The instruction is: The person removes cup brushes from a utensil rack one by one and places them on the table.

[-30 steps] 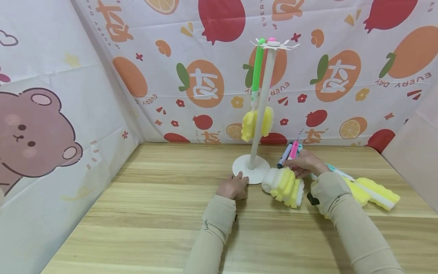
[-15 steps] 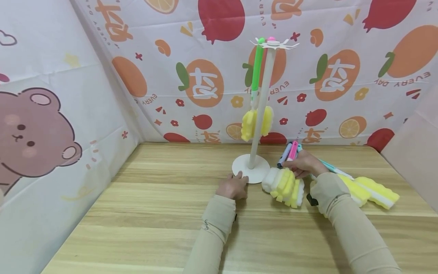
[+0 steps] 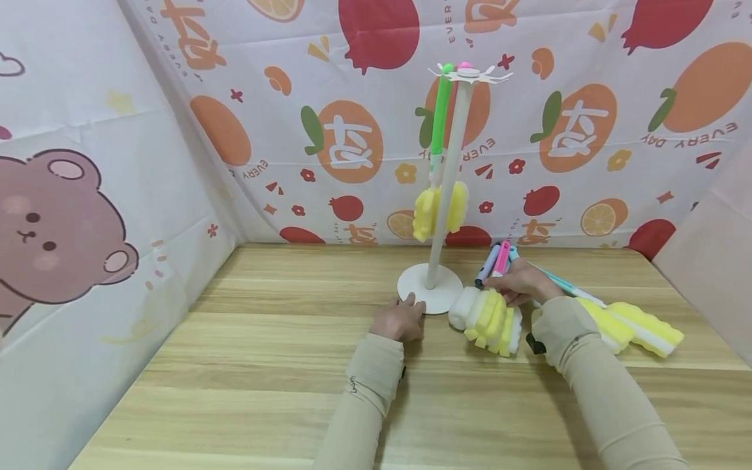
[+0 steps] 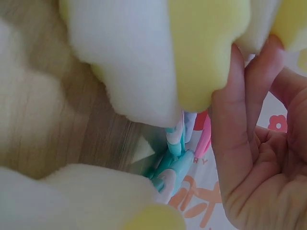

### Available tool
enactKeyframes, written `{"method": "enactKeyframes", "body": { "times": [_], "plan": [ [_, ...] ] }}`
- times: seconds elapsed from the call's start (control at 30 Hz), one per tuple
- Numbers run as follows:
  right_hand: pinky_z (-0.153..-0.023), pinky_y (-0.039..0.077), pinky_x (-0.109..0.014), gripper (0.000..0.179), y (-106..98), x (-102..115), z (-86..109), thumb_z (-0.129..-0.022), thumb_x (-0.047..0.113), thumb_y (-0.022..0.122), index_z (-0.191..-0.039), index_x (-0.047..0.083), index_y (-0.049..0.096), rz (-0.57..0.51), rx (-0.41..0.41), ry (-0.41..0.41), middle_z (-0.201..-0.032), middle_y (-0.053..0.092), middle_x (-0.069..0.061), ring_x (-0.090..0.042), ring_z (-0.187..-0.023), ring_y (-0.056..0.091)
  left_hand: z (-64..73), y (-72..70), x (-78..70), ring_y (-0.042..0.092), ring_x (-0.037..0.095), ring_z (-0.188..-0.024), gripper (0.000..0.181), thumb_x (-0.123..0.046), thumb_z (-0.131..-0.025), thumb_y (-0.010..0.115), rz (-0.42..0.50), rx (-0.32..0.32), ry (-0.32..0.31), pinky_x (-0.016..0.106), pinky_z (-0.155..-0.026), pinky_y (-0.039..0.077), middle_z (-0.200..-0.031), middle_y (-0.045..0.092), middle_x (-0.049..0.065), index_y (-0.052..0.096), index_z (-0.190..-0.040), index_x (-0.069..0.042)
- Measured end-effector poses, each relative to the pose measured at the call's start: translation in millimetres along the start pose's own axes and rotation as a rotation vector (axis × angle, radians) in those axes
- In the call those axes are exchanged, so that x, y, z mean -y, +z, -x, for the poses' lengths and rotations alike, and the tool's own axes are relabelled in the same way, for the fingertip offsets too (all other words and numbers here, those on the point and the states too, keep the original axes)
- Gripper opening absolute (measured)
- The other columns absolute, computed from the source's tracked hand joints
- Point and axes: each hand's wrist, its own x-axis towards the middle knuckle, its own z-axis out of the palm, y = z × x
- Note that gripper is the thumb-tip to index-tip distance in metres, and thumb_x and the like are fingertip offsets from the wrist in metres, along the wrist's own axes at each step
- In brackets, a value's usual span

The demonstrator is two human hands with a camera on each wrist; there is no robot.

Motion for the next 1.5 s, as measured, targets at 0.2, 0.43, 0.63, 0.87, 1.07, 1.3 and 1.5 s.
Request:
{"method": "enactKeyframes", "body": {
  "times": [0.2,0.43,0.63,0.87,1.07,1.3,1.5],
  "plan": [
    [-0.056,0.057,-0.025,0.035,-3,3,0.9,-0.094,0.031,0.073,-0.079,0.005,0.056,0.022,-0.007,0.014,-0.059,0.057,0.0,-0.009,-0.049,0.059,-0.3,-1.7,-0.5,0.039,0.038,-0.139,0.053,-0.02,-0.093,0.072,-0.004,0.007,-0.006,0.059,-0.102,0.042,-0.157,0.041,0.008,0.055,-0.143,-0.016],
    [-0.057,0.057,-0.026,0.033,-6,7,4.0,-0.097,0.029,0.07,-0.082,0.003,0.055,0.041,0.018,-0.014,-0.059,0.057,0.0,-0.008,-0.049,0.059,-0.3,-1.2,-0.8,0.04,0.037,-0.137,0.051,-0.021,-0.093,0.072,-0.004,0.016,-0.004,0.058,-0.101,0.043,-0.156,0.041,0.008,0.055,-0.142,-0.015],
    [-0.055,0.056,-0.025,0.037,-12,8,9.3,-0.1,0.033,0.065,-0.081,0.002,0.055,0.056,0.028,-0.042,-0.059,0.056,-0.001,-0.009,-0.049,0.056,1.6,-3.2,-3.2,0.041,0.037,-0.135,0.047,-0.02,-0.093,0.071,-0.012,0.01,-0.004,0.056,-0.1,0.044,-0.152,0.045,0.008,0.057,-0.137,-0.015],
    [-0.066,0.059,-0.034,0.031,-21,13,12.3,-0.103,0.019,0.057,-0.11,-0.011,0.058,0.103,0.005,-0.077,-0.082,0.066,-0.014,-0.017,-0.062,0.061,2.1,-3.8,-3.6,0.039,0.037,-0.139,0.052,-0.019,-0.093,0.071,-0.007,0.015,-0.006,0.057,-0.103,0.042,-0.157,0.041,0.008,0.055,-0.142,-0.015],
    [-0.064,0.058,-0.033,0.026,-25,16,11.0,-0.094,0.003,0.055,-0.11,-0.015,0.064,0.189,-0.048,-0.161,-0.082,0.064,-0.014,-0.015,-0.061,0.057,1.1,-2.6,-1.3,0.035,0.038,-0.142,0.056,-0.019,-0.094,0.071,0.007,0.025,-0.005,0.06,-0.105,0.04,-0.161,0.036,0.008,0.052,-0.147,-0.016],
    [-0.069,0.056,-0.034,0.029,-25,20,9.9,-0.097,0.005,0.054,-0.115,-0.016,0.062,0.209,-0.1,-0.233,-0.096,0.065,-0.022,-0.024,-0.073,0.061,0.1,-2.6,-1.1,0.038,0.037,-0.139,0.054,-0.019,-0.092,0.07,-0.003,0.027,-0.007,0.059,-0.103,0.042,-0.158,0.039,0.007,0.054,-0.144,-0.016],
    [-0.07,0.058,-0.036,0.032,-25,27,12.9,-0.099,0.008,0.055,-0.119,-0.017,0.062,0.225,-0.167,-0.282,-0.1,0.067,-0.024,-0.025,-0.074,0.062,0.5,-2.9,-1.4,0.036,0.038,-0.141,0.056,-0.019,-0.093,0.071,0.004,0.03,-0.008,0.059,-0.104,0.041,-0.16,0.037,0.008,0.053,-0.145,-0.016]
  ]
}}
